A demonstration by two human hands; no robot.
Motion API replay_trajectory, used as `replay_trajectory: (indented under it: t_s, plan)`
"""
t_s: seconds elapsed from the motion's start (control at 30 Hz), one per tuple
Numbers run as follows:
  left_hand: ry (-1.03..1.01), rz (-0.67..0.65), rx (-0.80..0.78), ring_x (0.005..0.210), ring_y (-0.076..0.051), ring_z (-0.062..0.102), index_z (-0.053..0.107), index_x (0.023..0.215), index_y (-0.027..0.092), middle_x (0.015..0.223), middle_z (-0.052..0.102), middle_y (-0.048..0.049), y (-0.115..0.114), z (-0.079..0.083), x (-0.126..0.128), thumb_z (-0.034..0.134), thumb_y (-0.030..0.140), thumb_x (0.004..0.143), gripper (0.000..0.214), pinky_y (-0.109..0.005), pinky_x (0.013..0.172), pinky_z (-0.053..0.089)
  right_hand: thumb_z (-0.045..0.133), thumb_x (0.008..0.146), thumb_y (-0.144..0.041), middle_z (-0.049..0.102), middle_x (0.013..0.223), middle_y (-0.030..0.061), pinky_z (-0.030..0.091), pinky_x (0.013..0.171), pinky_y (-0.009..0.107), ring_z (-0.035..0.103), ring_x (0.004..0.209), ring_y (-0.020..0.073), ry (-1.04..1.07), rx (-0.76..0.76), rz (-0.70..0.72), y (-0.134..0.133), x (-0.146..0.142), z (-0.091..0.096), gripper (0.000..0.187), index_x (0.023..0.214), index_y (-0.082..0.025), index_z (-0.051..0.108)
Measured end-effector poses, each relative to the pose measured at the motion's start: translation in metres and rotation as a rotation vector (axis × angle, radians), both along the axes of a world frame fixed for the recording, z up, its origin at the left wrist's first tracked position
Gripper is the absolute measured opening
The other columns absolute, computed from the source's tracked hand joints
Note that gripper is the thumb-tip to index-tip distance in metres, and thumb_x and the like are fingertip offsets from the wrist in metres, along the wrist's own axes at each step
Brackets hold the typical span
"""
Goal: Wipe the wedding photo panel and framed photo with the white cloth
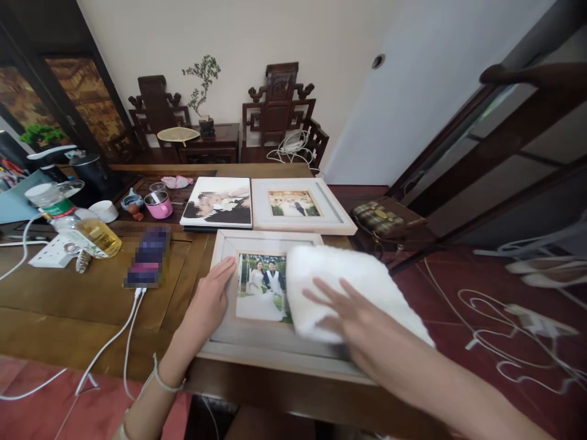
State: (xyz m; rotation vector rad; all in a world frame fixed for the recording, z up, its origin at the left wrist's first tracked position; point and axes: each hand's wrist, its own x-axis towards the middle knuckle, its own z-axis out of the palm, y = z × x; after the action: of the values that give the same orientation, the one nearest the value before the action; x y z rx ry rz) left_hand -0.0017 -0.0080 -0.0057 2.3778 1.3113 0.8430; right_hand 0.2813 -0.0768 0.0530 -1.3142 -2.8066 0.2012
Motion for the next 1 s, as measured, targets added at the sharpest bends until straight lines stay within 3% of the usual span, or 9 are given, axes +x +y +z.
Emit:
replay_trajectory:
  t_s: [0.1,0.17,0.27,0.37,0.5,0.6,0.83,0.9,1.0]
  plan:
    - [0.009,0.001,0.007,0.133,-0.02,0.042,0.051,0.131,0.01,0.139,0.05,-0.0137,0.001,0.0,0.001,0.03,-0.01,0.072,0.066,-0.043,0.113,0.033,0.046,0.061,0.001,0.047,0.141,0.0058,0.032,0.105,0.062,0.036,0.132,0.0342,0.042,-0.111,0.112,-0.037,0.001,0.011,0.057,0.105,-0.026,0.07]
    - [0.02,0.002,0.007,0.133,-0.021,0.042,0.05,0.132,0.01,0.139,0.05,-0.0137,0.001,-0.001,0.001,0.03,-0.01,0.074,0.065,-0.043,0.112,0.033,0.045,0.06,0.003,0.048,0.14,0.0039,0.035,0.107,0.054,0.04,0.131,0.03,0.043,-0.127,0.107,-0.039,0.0,0.015,0.06,0.106,-0.028,0.07]
    - [0.033,0.002,-0.001,0.133,-0.022,0.041,0.049,0.133,0.009,0.14,0.049,-0.0146,0.0,-0.001,0.001,0.031,-0.006,0.081,0.057,-0.045,0.111,0.035,0.042,0.056,0.008,0.047,0.142,0.0067,0.037,0.107,0.05,0.038,0.133,0.0288,0.016,-0.022,-0.022,-0.007,-0.002,0.013,0.068,0.11,-0.024,0.068]
    - [0.031,0.008,-0.006,0.133,-0.023,0.041,0.05,0.133,0.012,0.14,0.049,-0.0139,-0.001,-0.003,0.0,0.033,0.0,0.087,0.05,-0.048,0.109,0.036,0.041,0.057,0.01,0.043,0.143,0.0178,0.041,0.101,0.054,0.038,0.132,0.0353,-0.026,0.181,-0.193,0.046,-0.004,0.004,0.069,0.117,-0.015,0.064]
    - [0.019,0.008,-0.014,0.132,-0.024,0.042,0.051,0.131,0.013,0.14,0.049,-0.0142,0.0,-0.004,-0.001,0.034,0.004,0.091,0.045,-0.048,0.108,0.037,0.042,0.063,0.014,0.048,0.138,0.0221,0.032,0.105,0.059,0.033,0.134,0.0375,-0.038,0.249,-0.156,0.088,-0.011,-0.011,0.062,0.116,-0.01,0.063]
    - [0.009,0.004,-0.002,0.132,-0.023,0.043,0.051,0.132,0.014,0.139,0.05,-0.0136,0.001,-0.004,0.0,0.034,0.006,0.092,0.044,-0.047,0.109,0.037,0.044,0.061,0.014,0.051,0.137,0.0173,0.026,0.108,0.06,0.032,0.134,0.0353,-0.027,0.222,-0.083,0.071,-0.018,-0.018,0.061,0.11,-0.015,0.067]
    - [0.04,-0.002,0.006,0.134,-0.022,0.041,0.049,0.134,0.015,0.14,0.049,-0.0122,0.001,-0.003,0.001,0.034,0.007,0.092,0.045,-0.044,0.111,0.034,0.05,0.069,0.001,0.056,0.133,0.011,0.032,0.108,0.054,0.044,0.129,0.0292,0.143,-0.075,0.166,-0.019,-0.015,-0.003,0.041,0.095,-0.023,0.071]
    - [0.059,-0.002,-0.006,0.134,-0.022,0.04,0.048,0.134,0.014,0.141,0.048,-0.0128,0.0,-0.002,0.002,0.034,0.007,0.092,0.045,-0.044,0.111,0.034,0.048,0.068,0.003,0.056,0.134,0.0072,0.033,0.109,0.049,0.044,0.129,0.0253,0.153,-0.117,0.16,-0.023,-0.011,0.003,0.046,0.096,-0.026,0.07]
    - [0.076,-0.005,-0.017,0.134,-0.022,0.04,0.047,0.135,0.015,0.141,0.047,-0.0126,-0.001,0.0,0.002,0.032,0.006,0.093,0.046,-0.045,0.111,0.034,0.045,0.06,0.01,0.049,0.139,0.0092,0.033,0.108,0.052,0.04,0.131,0.0276,0.076,-0.105,0.092,0.001,-0.007,0.004,0.06,0.102,-0.024,0.07]
